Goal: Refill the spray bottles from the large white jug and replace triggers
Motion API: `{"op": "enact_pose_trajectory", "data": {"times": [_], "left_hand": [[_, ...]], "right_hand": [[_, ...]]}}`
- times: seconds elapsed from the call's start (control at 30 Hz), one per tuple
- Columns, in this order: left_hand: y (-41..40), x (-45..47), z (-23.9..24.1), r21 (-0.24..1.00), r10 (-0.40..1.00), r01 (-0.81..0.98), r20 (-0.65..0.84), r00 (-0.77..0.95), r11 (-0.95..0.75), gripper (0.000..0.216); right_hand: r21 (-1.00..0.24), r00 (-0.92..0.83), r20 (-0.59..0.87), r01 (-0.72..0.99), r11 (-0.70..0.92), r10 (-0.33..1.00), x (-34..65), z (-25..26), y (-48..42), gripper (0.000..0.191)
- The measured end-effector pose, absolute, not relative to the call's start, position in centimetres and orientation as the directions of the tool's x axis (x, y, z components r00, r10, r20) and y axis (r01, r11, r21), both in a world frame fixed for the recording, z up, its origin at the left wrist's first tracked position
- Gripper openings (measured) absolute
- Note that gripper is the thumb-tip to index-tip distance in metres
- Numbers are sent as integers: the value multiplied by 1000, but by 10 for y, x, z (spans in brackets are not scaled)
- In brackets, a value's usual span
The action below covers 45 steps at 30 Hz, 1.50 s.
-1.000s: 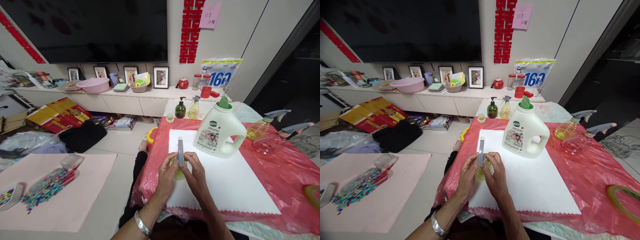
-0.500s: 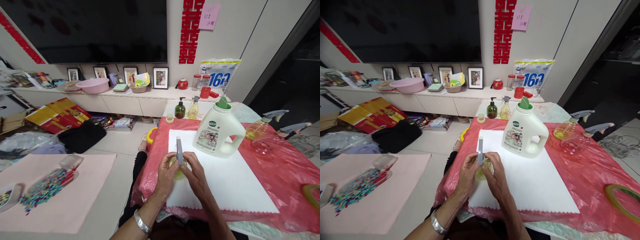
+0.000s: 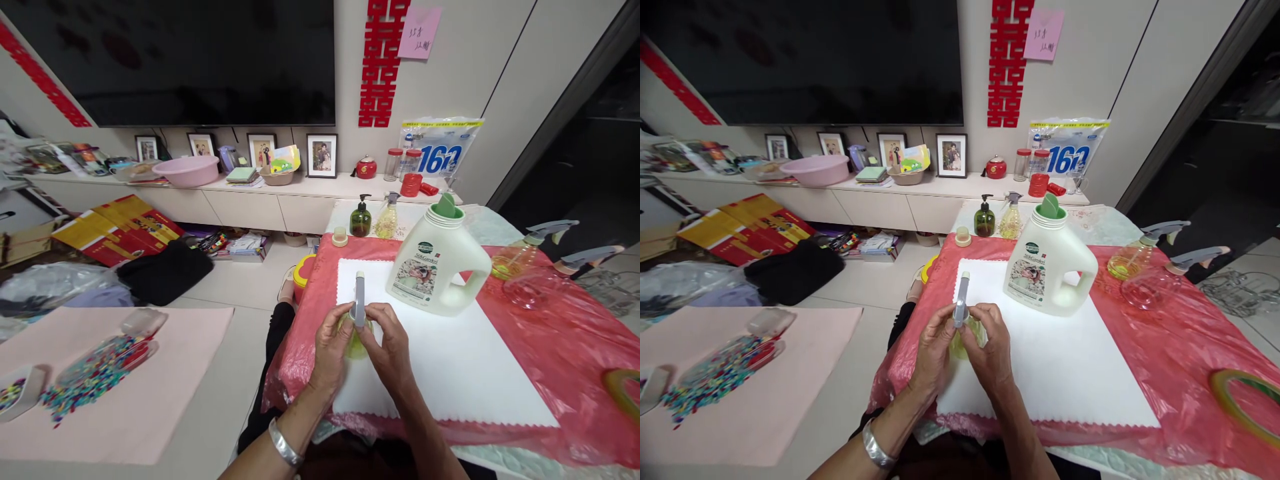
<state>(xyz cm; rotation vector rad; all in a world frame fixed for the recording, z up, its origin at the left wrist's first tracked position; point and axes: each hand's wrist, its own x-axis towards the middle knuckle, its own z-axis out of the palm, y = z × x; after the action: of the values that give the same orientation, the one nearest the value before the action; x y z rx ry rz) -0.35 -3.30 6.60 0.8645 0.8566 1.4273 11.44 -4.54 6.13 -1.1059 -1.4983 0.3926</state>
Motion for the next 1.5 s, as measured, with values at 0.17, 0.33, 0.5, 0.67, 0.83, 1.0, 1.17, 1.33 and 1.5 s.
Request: {"op": "enact_pose_trajectory", "data": {"times": [0.17,0.33,0.5,0.67,0.83,1.0,1.17,1.33,1.5], "left_hand": [[-33,-6,66,882,1000,-472,9,2,-7,41],[-32,-5,60,896,999,-443,40,2,-34,38],[-30,-5,59,891,997,-449,73,-1,-66,38],[-31,-6,60,894,997,-444,72,9,-61,33],[-34,-8,68,886,998,-463,50,28,-31,26],[-34,-10,65,887,993,-458,95,63,-56,32],[-35,-6,61,916,992,-391,116,51,-87,40],[-33,-3,63,918,996,-390,84,6,-75,31],[-31,-6,58,927,993,-357,118,-12,-114,33]], "right_hand": [[-752,109,593,428,501,798,114,63,-46,19],[-771,32,551,403,494,834,118,70,-46,22],[-757,67,577,418,502,814,117,62,-43,21],[-732,113,613,454,508,782,113,54,-44,22],[-712,193,649,496,498,736,106,52,-43,18],[-703,296,673,542,461,678,96,50,-43,13],[-696,340,685,566,442,645,91,45,-42,14],[-706,306,675,532,468,671,93,42,-43,17],[-758,177,604,429,492,777,109,51,-52,23]]}}
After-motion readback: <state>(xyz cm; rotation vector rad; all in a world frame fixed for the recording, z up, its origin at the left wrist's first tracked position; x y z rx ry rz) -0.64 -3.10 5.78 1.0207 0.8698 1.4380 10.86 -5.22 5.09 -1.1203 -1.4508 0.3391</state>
